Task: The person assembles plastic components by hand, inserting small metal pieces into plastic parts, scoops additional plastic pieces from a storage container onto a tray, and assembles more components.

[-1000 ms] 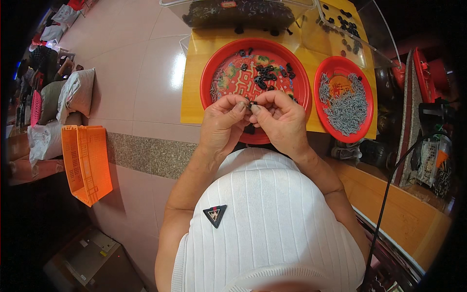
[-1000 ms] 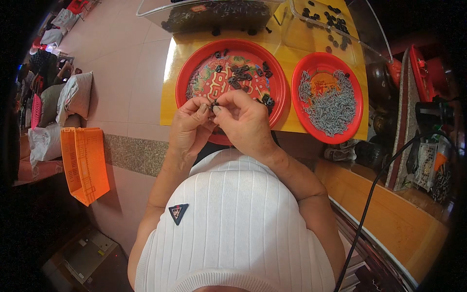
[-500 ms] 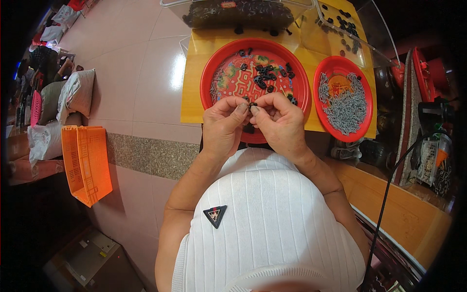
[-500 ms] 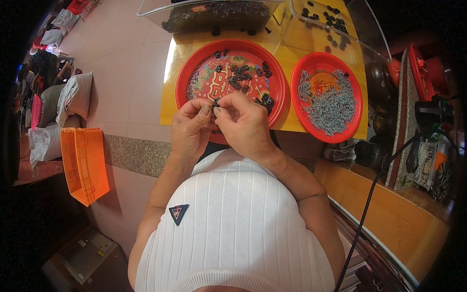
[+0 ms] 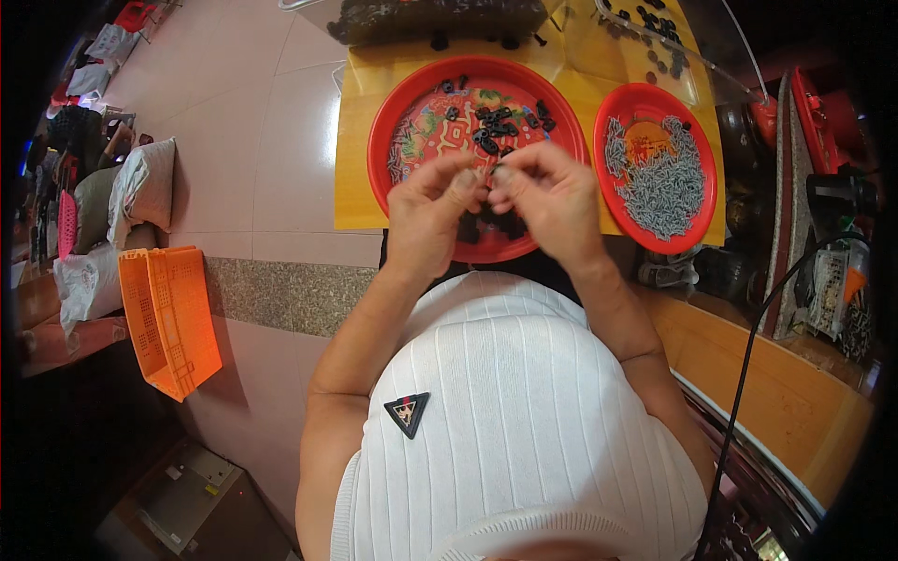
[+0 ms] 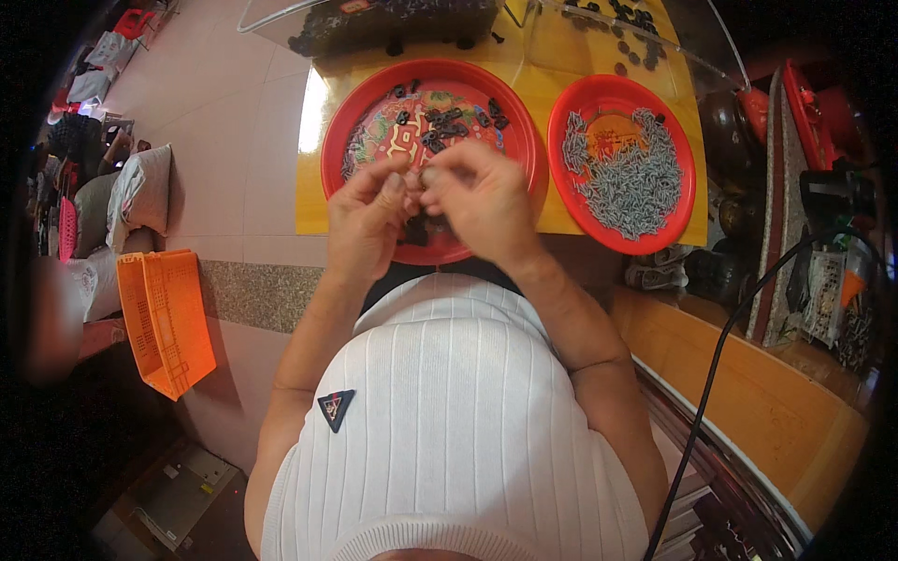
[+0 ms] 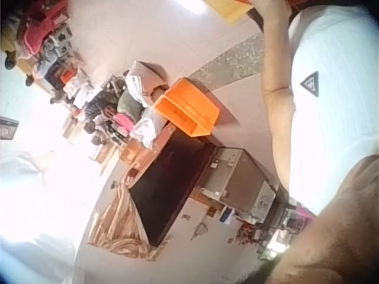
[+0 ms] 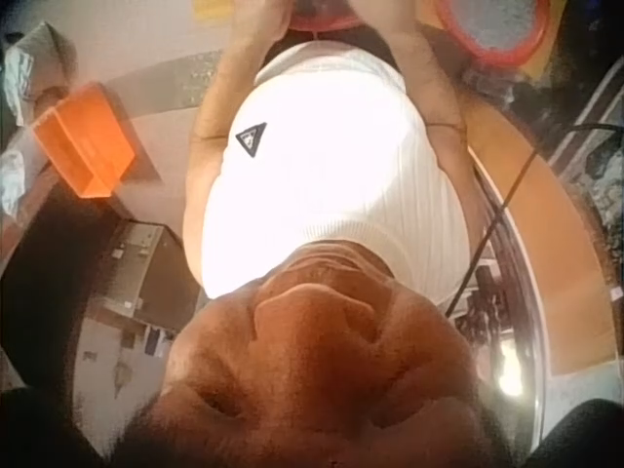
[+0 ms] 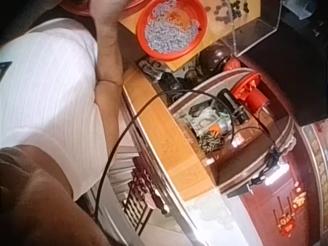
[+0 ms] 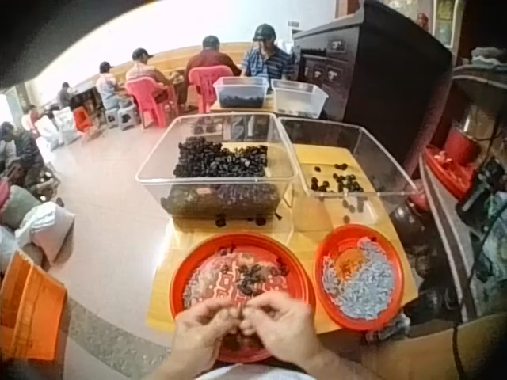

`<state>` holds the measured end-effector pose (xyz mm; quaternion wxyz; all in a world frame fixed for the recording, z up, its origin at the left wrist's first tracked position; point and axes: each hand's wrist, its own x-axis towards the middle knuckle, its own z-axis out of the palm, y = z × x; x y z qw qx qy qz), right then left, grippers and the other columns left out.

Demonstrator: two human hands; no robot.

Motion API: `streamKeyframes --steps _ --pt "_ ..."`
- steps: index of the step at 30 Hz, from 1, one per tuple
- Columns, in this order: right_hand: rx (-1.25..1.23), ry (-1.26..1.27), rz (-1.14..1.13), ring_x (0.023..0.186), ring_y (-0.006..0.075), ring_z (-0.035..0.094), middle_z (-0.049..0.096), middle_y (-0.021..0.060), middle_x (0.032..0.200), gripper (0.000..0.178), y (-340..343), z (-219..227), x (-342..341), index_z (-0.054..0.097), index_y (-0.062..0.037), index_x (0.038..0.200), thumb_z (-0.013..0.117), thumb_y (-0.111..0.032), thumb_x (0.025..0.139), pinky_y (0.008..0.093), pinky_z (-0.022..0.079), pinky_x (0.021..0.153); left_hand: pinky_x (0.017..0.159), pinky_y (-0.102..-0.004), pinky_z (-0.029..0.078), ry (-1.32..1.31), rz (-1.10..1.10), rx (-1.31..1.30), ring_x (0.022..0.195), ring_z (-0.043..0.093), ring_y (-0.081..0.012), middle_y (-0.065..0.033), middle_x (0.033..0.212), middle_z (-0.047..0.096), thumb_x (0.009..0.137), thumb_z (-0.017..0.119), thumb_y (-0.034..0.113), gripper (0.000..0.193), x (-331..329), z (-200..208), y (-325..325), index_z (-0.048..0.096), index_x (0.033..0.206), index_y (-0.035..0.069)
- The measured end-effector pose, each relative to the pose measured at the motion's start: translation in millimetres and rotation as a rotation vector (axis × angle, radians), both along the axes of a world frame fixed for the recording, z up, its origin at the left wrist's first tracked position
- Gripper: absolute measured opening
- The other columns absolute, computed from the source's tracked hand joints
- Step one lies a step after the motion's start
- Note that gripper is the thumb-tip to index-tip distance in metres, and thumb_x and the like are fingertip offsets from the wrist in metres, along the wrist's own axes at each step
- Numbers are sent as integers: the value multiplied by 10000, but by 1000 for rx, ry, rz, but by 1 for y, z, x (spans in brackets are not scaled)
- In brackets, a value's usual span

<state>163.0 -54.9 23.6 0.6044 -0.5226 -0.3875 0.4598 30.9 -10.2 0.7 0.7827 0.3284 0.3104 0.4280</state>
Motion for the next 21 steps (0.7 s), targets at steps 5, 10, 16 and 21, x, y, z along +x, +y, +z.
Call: streamKeyframes --steps 5,10,16,21 --pt "29 22 -175 608 113 584 582 74 724 74 0 -8 41 540 34 874 545 2 807 221 505 535 651 -223 460 479 40 342 711 574 -132 -65 834 598 810 572 48 186 -4 -7 39 582 981 -26" --pt "-13 133 -184 579 103 578 576 65 693 73 -6 -18 45 547 44 844 555 -14 801 203 491 504 624 -299 441 787 -49 1079 705 547 -219 -84 775 558 678 592 -52 199 12 -7 52 627 855 31" --pt "-68 147 -146 592 100 571 568 59 708 80 -6 -20 46 543 34 876 540 -11 809 202 486 513 673 -350 411 1121 -210 1579 763 505 -275 -90 772 526 596 612 1 230 29 -11 61 644 812 74" --pt "-96 101 -113 600 92 568 570 59 712 91 -4 -21 44 544 38 885 539 -14 810 190 478 509 661 -367 421 1003 -197 1575 741 511 -296 -115 757 529 603 599 -25 244 27 -8 60 641 828 60"
